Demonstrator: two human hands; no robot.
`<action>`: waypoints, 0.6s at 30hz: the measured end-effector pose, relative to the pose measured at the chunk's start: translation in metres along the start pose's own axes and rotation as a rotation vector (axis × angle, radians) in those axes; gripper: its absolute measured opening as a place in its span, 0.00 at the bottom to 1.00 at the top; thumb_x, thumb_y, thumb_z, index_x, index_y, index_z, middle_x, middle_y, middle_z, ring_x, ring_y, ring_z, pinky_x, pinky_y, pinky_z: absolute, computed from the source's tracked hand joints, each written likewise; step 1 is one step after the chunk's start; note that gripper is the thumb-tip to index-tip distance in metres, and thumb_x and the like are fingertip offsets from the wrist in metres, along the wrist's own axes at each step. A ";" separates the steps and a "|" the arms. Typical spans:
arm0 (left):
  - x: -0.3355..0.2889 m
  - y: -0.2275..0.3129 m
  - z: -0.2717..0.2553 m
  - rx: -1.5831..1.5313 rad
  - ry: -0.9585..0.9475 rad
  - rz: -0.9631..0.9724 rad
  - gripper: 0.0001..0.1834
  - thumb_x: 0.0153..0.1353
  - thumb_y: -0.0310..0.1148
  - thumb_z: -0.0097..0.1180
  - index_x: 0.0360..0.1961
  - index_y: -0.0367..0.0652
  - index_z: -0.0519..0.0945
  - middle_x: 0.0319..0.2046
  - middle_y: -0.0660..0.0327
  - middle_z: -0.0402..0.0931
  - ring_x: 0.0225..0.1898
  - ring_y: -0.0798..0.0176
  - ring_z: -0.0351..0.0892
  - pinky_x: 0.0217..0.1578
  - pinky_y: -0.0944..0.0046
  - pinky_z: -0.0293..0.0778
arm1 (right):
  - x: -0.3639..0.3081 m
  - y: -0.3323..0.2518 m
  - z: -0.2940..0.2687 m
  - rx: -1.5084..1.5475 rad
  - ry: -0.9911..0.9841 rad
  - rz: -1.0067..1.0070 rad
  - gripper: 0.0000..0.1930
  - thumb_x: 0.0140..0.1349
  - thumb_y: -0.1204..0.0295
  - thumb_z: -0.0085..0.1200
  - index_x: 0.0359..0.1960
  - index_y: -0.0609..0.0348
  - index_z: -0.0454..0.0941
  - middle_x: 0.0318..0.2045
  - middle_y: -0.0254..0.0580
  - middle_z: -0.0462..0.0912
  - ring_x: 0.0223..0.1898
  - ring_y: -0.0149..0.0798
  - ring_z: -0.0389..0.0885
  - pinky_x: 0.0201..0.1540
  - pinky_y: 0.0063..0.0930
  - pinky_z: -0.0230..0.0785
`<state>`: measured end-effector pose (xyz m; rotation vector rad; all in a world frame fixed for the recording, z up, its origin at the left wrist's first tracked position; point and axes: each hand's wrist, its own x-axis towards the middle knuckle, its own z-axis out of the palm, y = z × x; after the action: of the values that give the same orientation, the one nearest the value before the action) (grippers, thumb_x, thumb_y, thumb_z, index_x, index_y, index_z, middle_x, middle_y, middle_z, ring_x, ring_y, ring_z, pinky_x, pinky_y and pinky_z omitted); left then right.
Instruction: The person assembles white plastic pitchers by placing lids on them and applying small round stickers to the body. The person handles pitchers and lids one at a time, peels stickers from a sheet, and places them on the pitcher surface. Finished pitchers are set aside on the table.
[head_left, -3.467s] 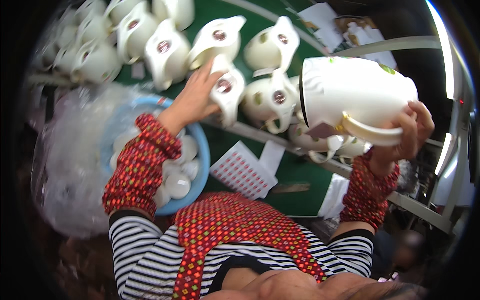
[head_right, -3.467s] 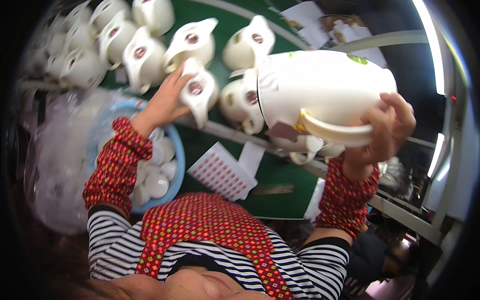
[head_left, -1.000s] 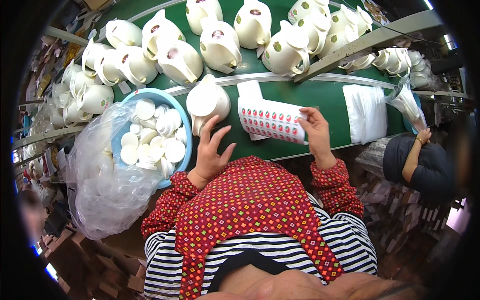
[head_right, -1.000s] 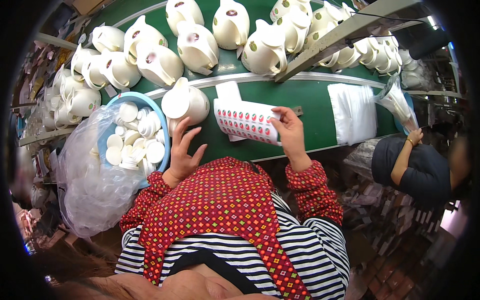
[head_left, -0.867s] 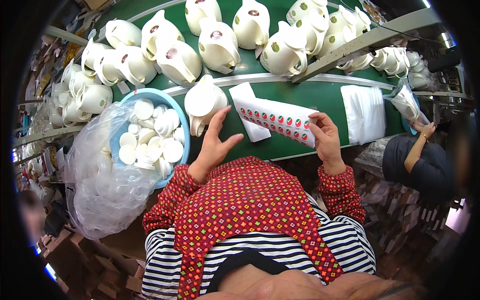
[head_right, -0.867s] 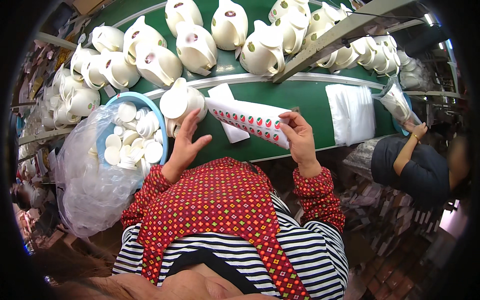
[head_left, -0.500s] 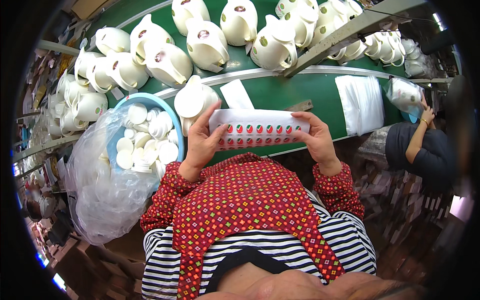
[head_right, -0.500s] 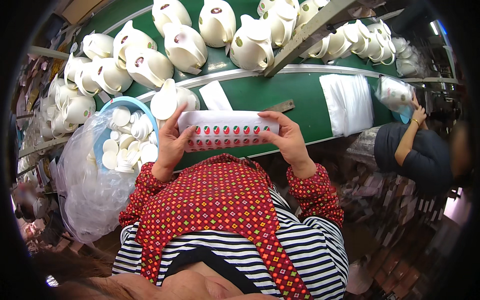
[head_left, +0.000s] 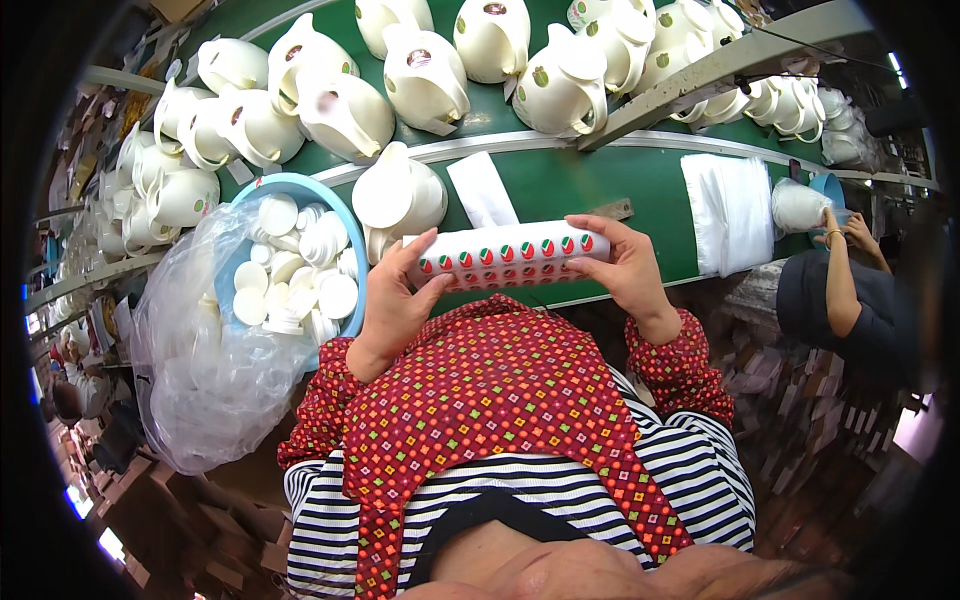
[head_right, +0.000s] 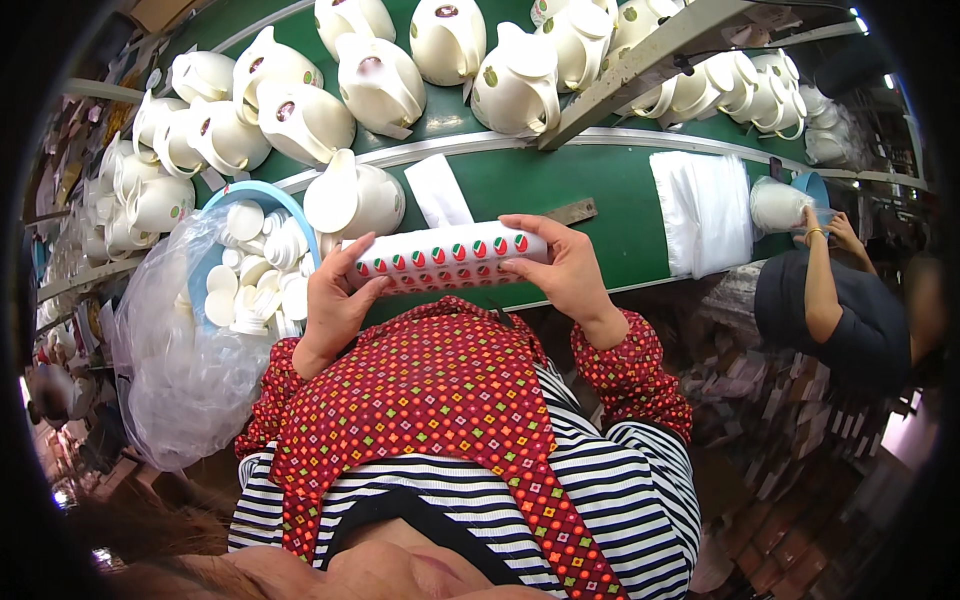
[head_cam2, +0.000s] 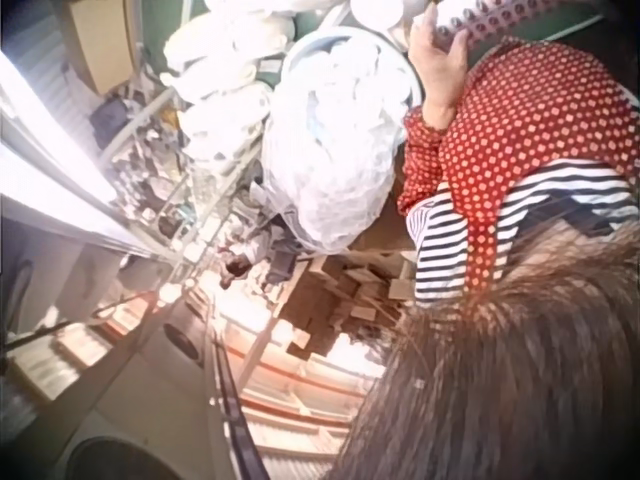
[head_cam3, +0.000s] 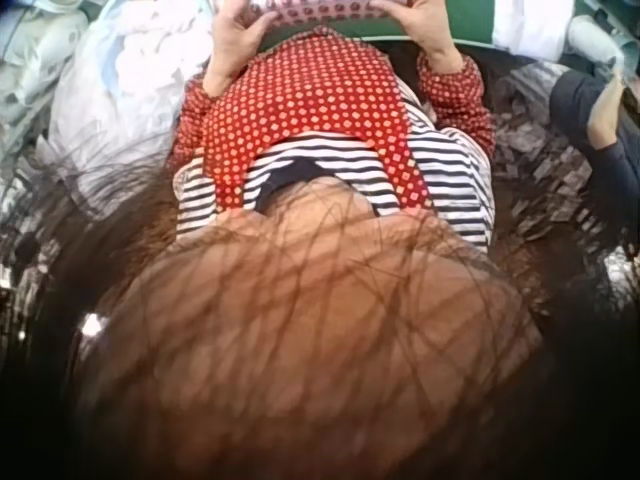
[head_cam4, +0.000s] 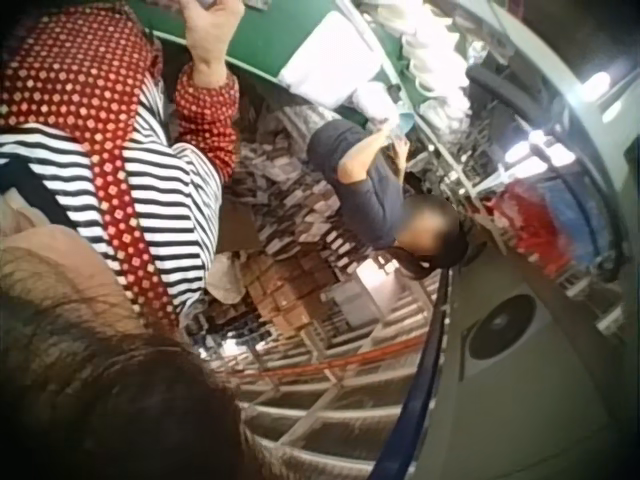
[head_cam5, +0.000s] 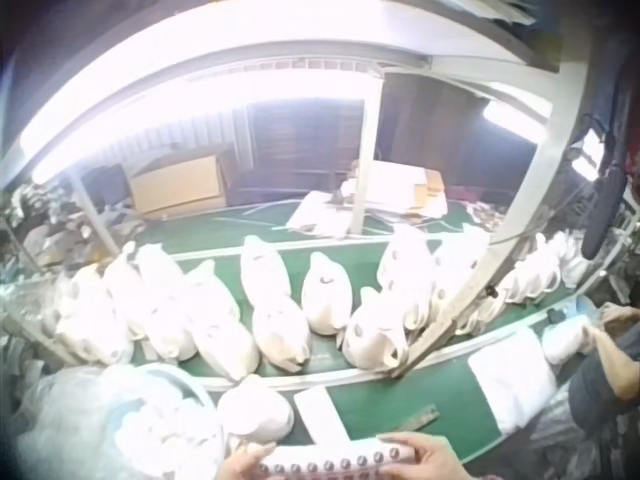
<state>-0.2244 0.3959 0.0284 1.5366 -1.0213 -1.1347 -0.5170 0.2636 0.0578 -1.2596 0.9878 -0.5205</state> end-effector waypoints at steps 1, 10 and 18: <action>0.000 0.001 -0.004 0.099 0.001 0.017 0.27 0.57 0.18 0.70 0.60 0.36 0.81 0.43 0.59 0.78 0.39 0.69 0.81 0.41 0.68 0.79 | 0.003 0.007 -0.003 -0.032 0.003 -0.017 0.21 0.58 0.83 0.69 0.55 0.64 0.84 0.49 0.40 0.88 0.47 0.29 0.86 0.49 0.24 0.81; 0.012 -0.009 -0.015 0.212 0.040 0.238 0.11 0.56 0.20 0.73 0.41 0.36 0.88 0.37 0.61 0.79 0.33 0.69 0.79 0.35 0.69 0.76 | 0.012 0.015 -0.012 -0.245 0.069 -0.153 0.06 0.53 0.83 0.72 0.33 0.63 0.89 0.33 0.33 0.85 0.39 0.27 0.82 0.42 0.20 0.74; 0.008 -0.004 -0.010 -0.485 0.069 -0.130 0.04 0.70 0.25 0.64 0.40 0.35 0.87 0.34 0.64 0.87 0.36 0.72 0.86 0.39 0.69 0.84 | 0.017 0.017 -0.015 0.011 -0.045 0.050 0.06 0.57 0.75 0.72 0.35 0.62 0.90 0.49 0.40 0.84 0.47 0.30 0.81 0.48 0.26 0.71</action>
<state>-0.2122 0.3912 0.0249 1.2505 -0.5490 -1.2965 -0.5238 0.2463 0.0363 -1.2287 0.9748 -0.4562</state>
